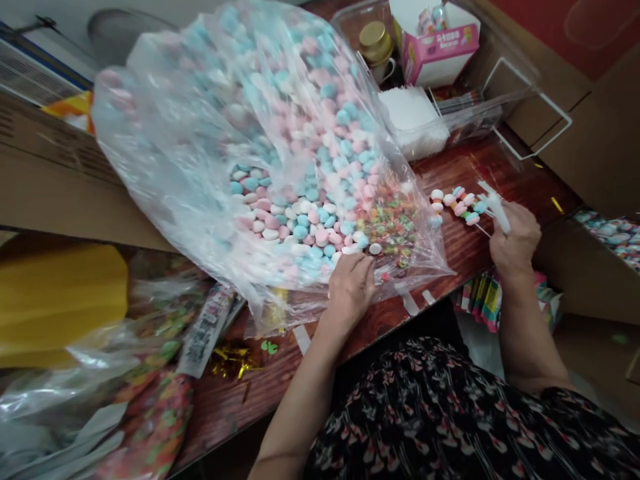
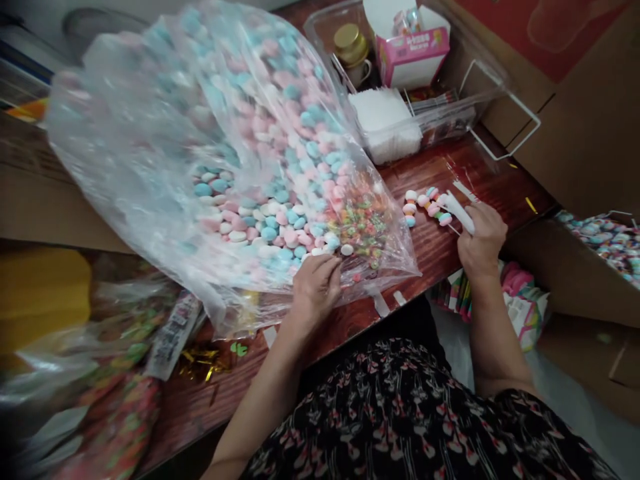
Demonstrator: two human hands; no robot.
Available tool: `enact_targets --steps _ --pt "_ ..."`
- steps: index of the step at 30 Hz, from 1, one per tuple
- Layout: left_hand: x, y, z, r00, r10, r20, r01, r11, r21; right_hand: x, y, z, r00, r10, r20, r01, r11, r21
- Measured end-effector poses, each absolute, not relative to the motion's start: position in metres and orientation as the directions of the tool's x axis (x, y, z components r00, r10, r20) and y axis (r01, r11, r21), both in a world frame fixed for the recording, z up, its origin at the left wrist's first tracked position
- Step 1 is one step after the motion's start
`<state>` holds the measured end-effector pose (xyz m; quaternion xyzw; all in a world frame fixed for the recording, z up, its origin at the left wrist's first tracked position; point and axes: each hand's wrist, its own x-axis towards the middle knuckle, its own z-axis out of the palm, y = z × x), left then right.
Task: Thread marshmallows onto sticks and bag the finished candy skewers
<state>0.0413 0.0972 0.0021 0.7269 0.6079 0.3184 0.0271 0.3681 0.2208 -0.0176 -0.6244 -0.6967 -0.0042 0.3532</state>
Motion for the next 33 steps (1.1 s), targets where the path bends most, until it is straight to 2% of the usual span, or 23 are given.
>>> enact_targets --steps 2,3,4,6,10,13,16,18,22,25,28,33 --pt "0.043 0.101 0.005 0.059 0.940 0.336 0.946 -0.160 0.281 0.351 0.196 -0.013 0.169 0.810 0.561 0.784 0.234 -0.574" --pt "0.042 0.101 0.007 0.046 0.956 0.290 0.968 -0.115 0.224 0.342 0.183 -0.013 0.237 0.810 0.537 0.701 0.240 -0.671" --pt "0.041 0.101 0.007 0.036 0.965 0.258 0.979 -0.086 0.185 0.333 0.169 -0.015 0.265 0.837 0.480 0.599 0.247 -0.762" --pt "0.038 0.097 0.007 0.038 0.968 0.247 0.982 -0.082 0.170 0.317 0.148 -0.025 0.168 0.926 0.338 0.411 0.245 -0.878" --pt "0.030 0.088 0.002 0.064 0.922 0.383 0.925 -0.198 0.324 0.304 0.137 -0.045 -0.097 0.960 0.262 0.395 0.279 -0.876" --pt "0.021 0.086 0.005 -0.055 0.896 0.442 0.838 -0.199 0.508 0.307 0.145 -0.049 -0.107 0.976 0.190 0.383 0.217 -0.898" --pt "0.012 0.091 0.012 -0.114 0.922 0.370 0.783 -0.146 0.605 0.309 0.150 -0.046 -0.112 0.987 0.113 0.297 0.142 -0.944" --pt "0.009 0.098 0.016 -0.047 0.937 0.347 0.805 -0.170 0.568 0.308 0.151 -0.044 -0.125 0.985 0.116 0.260 0.146 -0.955" --pt "0.012 0.115 0.014 0.158 0.940 0.302 0.893 -0.266 0.363 0.306 0.149 -0.045 -0.162 0.970 0.182 0.300 0.224 -0.927" --pt "0.014 0.120 0.008 0.221 0.943 0.248 0.922 -0.284 0.262 0.308 0.147 -0.049 -0.160 0.971 0.178 0.316 0.221 -0.922" --pt "0.009 0.116 0.002 0.228 0.928 0.293 0.910 -0.311 0.276 0.311 0.146 -0.051 -0.167 0.978 0.127 0.269 0.169 -0.948" --pt "0.009 0.100 0.003 0.098 0.857 0.506 0.905 -0.288 0.313 0.312 0.149 -0.049 -0.187 0.982 0.037 0.193 0.073 -0.978"
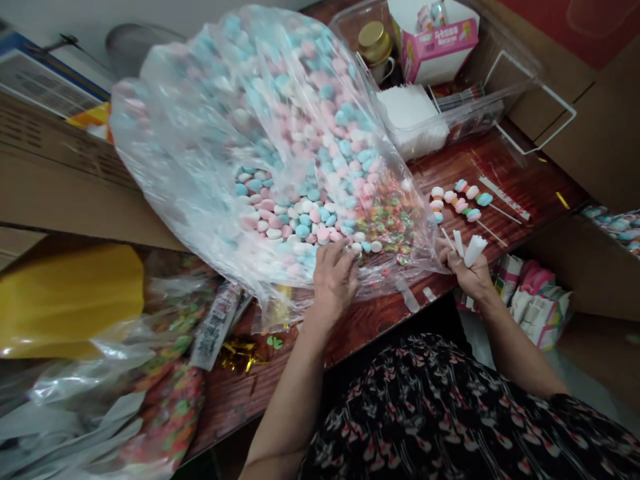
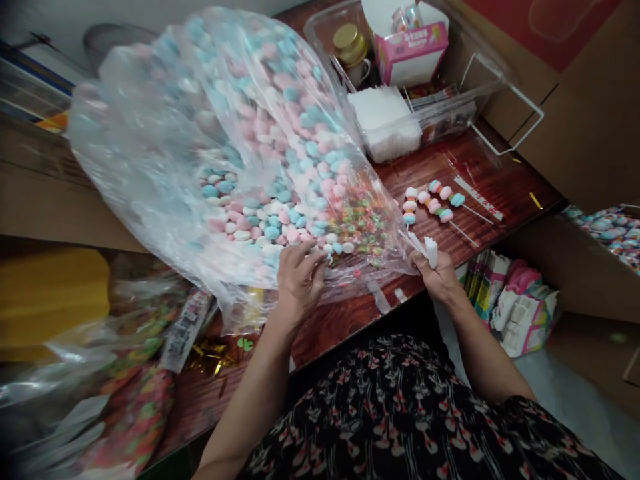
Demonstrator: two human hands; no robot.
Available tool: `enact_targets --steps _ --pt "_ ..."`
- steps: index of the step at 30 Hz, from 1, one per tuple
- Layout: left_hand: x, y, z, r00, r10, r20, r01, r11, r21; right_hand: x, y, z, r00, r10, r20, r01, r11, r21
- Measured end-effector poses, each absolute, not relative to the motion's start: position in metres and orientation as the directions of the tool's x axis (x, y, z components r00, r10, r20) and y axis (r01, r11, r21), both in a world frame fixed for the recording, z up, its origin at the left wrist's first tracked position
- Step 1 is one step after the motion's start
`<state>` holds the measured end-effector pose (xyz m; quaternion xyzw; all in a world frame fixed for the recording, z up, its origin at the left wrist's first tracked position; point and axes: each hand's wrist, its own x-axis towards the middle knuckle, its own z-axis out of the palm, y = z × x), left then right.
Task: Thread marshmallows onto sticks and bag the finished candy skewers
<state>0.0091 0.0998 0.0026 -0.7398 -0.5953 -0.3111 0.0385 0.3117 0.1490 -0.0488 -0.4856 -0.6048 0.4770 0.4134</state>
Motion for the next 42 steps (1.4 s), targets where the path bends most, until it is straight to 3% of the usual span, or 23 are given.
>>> enact_targets --steps 5,7,11,15,18,23,27,32,38,42 --pt "0.039 0.104 -0.004 0.158 0.899 0.408 0.823 -0.348 0.448 0.306 0.149 -0.048 -0.097 0.981 0.169 0.222 0.187 -0.957" --pt "0.048 0.112 -0.012 0.162 0.899 0.408 0.821 -0.352 0.449 0.306 0.146 -0.049 -0.065 0.978 0.198 0.254 0.208 -0.945" --pt "0.050 0.125 -0.023 0.101 0.893 0.439 0.856 -0.303 0.420 0.309 0.140 -0.052 -0.069 0.985 0.159 0.201 0.170 -0.965" --pt "0.047 0.129 -0.020 0.104 0.918 0.382 0.863 -0.274 0.424 0.313 0.142 -0.051 -0.199 0.971 0.130 0.141 0.159 -0.977" --pt "0.048 0.129 -0.016 0.129 0.928 0.349 0.854 -0.283 0.437 0.311 0.144 -0.050 -0.195 0.973 0.120 0.095 0.140 -0.986" --pt "0.047 0.122 -0.010 0.057 0.936 0.348 0.739 -0.275 0.616 0.306 0.143 -0.046 -0.038 0.991 0.128 -0.004 0.128 -0.992" --pt "0.043 0.120 -0.010 -0.003 0.950 0.311 0.673 -0.228 0.704 0.307 0.143 -0.047 -0.065 0.976 0.210 0.153 0.217 -0.964" --pt "0.037 0.127 -0.017 0.183 0.923 0.337 0.782 -0.345 0.519 0.306 0.145 -0.052 -0.127 0.954 0.271 0.290 0.297 -0.910" --pt "0.030 0.115 -0.025 0.301 0.894 0.333 0.898 -0.383 0.217 0.306 0.142 -0.058 -0.091 0.954 0.287 0.277 0.301 -0.913" --pt "0.032 0.114 -0.020 0.317 0.888 0.333 0.918 -0.375 0.126 0.304 0.142 -0.056 -0.087 0.957 0.277 0.239 0.290 -0.927"
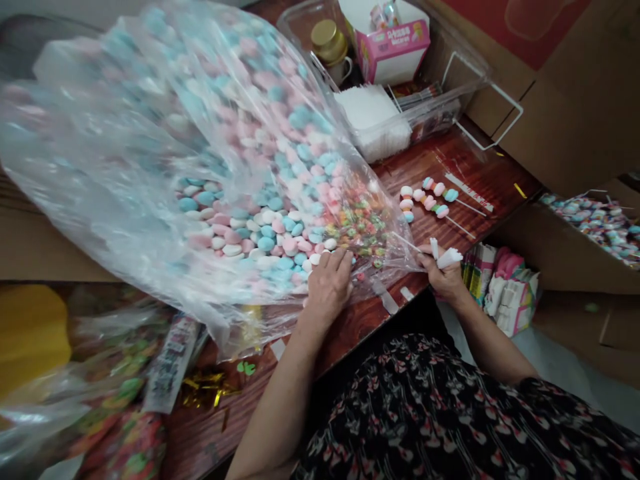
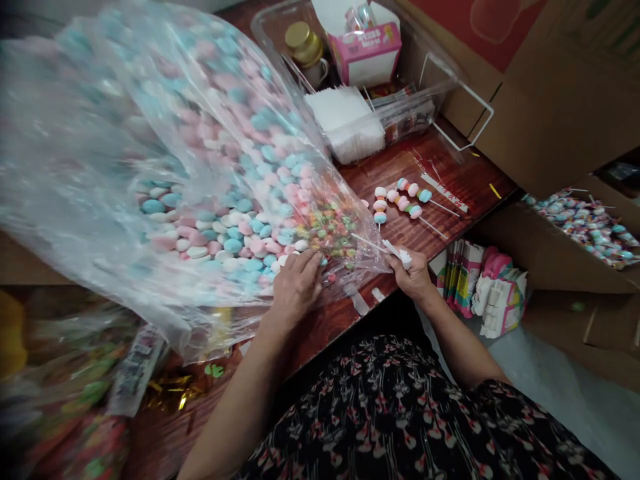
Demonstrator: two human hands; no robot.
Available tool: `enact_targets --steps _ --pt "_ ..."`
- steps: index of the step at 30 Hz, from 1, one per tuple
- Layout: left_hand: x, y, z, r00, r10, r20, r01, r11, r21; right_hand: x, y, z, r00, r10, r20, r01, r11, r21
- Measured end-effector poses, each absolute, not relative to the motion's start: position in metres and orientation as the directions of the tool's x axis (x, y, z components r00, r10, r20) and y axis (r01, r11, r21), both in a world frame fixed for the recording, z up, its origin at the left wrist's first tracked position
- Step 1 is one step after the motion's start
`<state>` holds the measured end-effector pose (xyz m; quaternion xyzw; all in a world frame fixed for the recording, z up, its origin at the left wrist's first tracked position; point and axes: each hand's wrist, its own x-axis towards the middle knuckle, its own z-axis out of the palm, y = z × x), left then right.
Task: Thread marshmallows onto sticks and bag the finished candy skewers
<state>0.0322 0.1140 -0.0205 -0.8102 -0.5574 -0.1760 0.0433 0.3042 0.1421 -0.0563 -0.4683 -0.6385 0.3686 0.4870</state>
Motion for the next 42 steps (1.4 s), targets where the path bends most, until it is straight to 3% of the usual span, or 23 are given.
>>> enact_targets --steps 5,8,12,15,18,21,24,27,33,37,40,42 --pt "0.043 0.118 -0.004 0.287 0.924 0.253 0.942 -0.320 0.101 0.303 0.142 -0.052 -0.072 0.959 0.272 0.222 0.282 -0.933" --pt "0.047 0.113 0.006 0.290 0.897 0.334 0.929 -0.347 0.124 0.306 0.138 -0.048 -0.030 0.962 0.271 0.202 0.271 -0.941" --pt "0.048 0.104 0.014 0.151 0.900 0.410 0.924 -0.276 0.265 0.311 0.130 -0.030 -0.027 0.944 0.328 0.254 0.324 -0.912" --pt "0.047 0.101 0.015 0.007 0.904 0.427 0.863 -0.221 0.455 0.309 0.127 -0.011 -0.155 0.882 0.446 0.323 0.472 -0.820" --pt "0.047 0.101 0.017 -0.194 0.911 0.364 0.613 -0.177 0.770 0.298 0.126 -0.001 -0.362 0.779 0.512 0.297 0.617 -0.729" --pt "0.047 0.098 0.021 -0.324 0.943 0.070 0.114 -0.035 0.993 0.285 0.123 -0.001 -0.493 0.714 0.497 0.308 0.677 -0.668" --pt "0.048 0.096 0.025 -0.305 0.941 -0.144 -0.269 0.059 0.961 0.276 0.121 -0.004 -0.522 0.711 0.472 0.371 0.687 -0.625" --pt "0.049 0.094 0.026 -0.316 0.930 -0.186 -0.391 0.051 0.919 0.272 0.121 -0.006 -0.539 0.726 0.427 0.394 0.665 -0.635" --pt "0.055 0.094 0.017 -0.421 0.904 -0.076 -0.267 -0.043 0.963 0.273 0.122 -0.003 -0.567 0.702 0.430 0.413 0.694 -0.589" --pt "0.050 0.091 0.010 -0.457 0.874 0.162 0.080 -0.141 0.987 0.271 0.116 0.008 -0.590 0.713 0.380 0.495 0.690 -0.528" --pt "0.046 0.089 0.010 -0.378 0.823 0.424 0.412 -0.260 0.873 0.268 0.111 0.016 -0.595 0.719 0.359 0.471 0.673 -0.570" --pt "0.046 0.089 0.012 -0.320 0.795 0.515 0.525 -0.304 0.795 0.264 0.107 0.017 -0.591 0.718 0.367 0.400 0.656 -0.640"
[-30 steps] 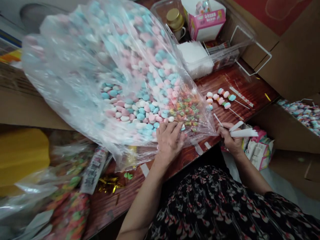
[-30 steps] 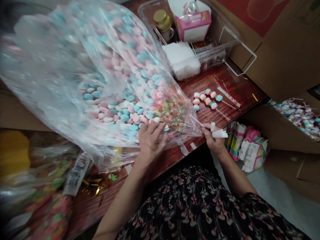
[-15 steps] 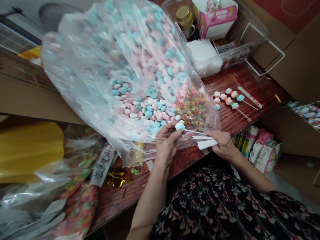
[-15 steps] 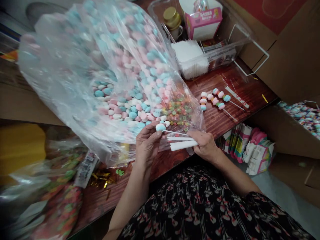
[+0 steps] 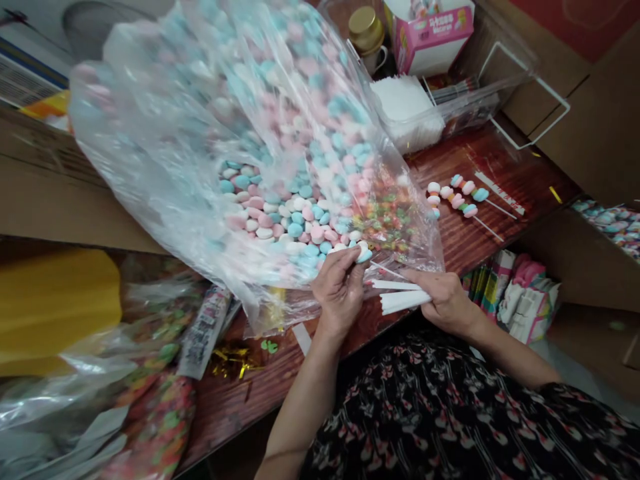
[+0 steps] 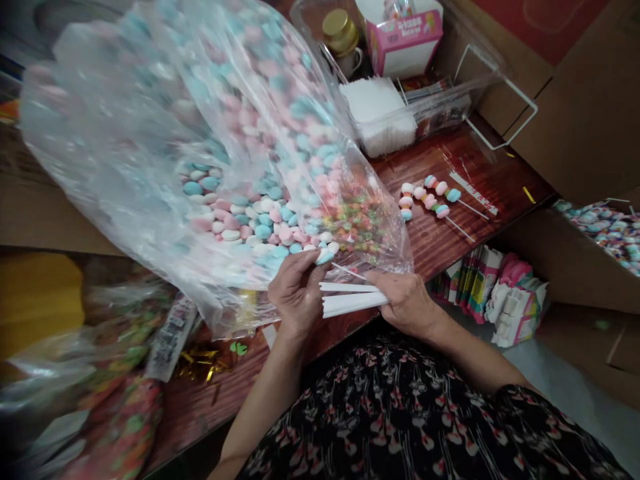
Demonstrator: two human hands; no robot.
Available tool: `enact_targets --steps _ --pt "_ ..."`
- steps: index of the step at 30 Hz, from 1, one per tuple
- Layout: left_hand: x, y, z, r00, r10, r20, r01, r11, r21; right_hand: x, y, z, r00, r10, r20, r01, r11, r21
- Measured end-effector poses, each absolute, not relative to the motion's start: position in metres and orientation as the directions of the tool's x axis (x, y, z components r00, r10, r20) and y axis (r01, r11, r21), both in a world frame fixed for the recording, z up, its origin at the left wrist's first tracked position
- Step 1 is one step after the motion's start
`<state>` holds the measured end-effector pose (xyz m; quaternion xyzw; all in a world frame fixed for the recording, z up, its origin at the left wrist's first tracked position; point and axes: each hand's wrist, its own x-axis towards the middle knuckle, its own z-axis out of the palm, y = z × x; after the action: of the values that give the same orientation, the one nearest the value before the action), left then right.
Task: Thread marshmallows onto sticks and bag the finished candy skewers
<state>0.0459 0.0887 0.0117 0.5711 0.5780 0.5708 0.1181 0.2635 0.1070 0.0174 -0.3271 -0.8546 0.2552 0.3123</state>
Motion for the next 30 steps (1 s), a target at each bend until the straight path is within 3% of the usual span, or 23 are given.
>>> enact_targets --steps 6,9,21,24,27,30 --pt "0.053 0.090 0.019 -0.391 0.766 0.510 0.516 -0.276 0.810 0.244 0.089 0.008 -0.481 0.805 0.347 0.142 0.462 -0.876" --pt "0.056 0.091 0.021 -0.356 0.749 0.559 0.529 -0.331 0.781 0.236 0.084 0.003 -0.410 0.860 0.304 0.060 0.358 -0.932" --pt "0.058 0.094 0.019 -0.237 0.884 0.402 0.325 -0.318 0.891 0.247 0.096 0.004 -0.373 0.882 0.286 0.126 0.354 -0.927" --pt "0.060 0.095 0.019 -0.225 0.903 0.365 0.297 -0.293 0.909 0.257 0.102 0.008 -0.440 0.855 0.275 0.195 0.390 -0.900" --pt "0.064 0.094 0.020 -0.160 0.892 0.422 0.362 -0.345 0.866 0.262 0.103 0.008 -0.507 0.816 0.277 0.228 0.437 -0.870" --pt "0.069 0.090 0.016 -0.147 0.921 0.360 0.250 -0.317 0.915 0.264 0.101 0.007 -0.497 0.821 0.281 0.239 0.440 -0.866"
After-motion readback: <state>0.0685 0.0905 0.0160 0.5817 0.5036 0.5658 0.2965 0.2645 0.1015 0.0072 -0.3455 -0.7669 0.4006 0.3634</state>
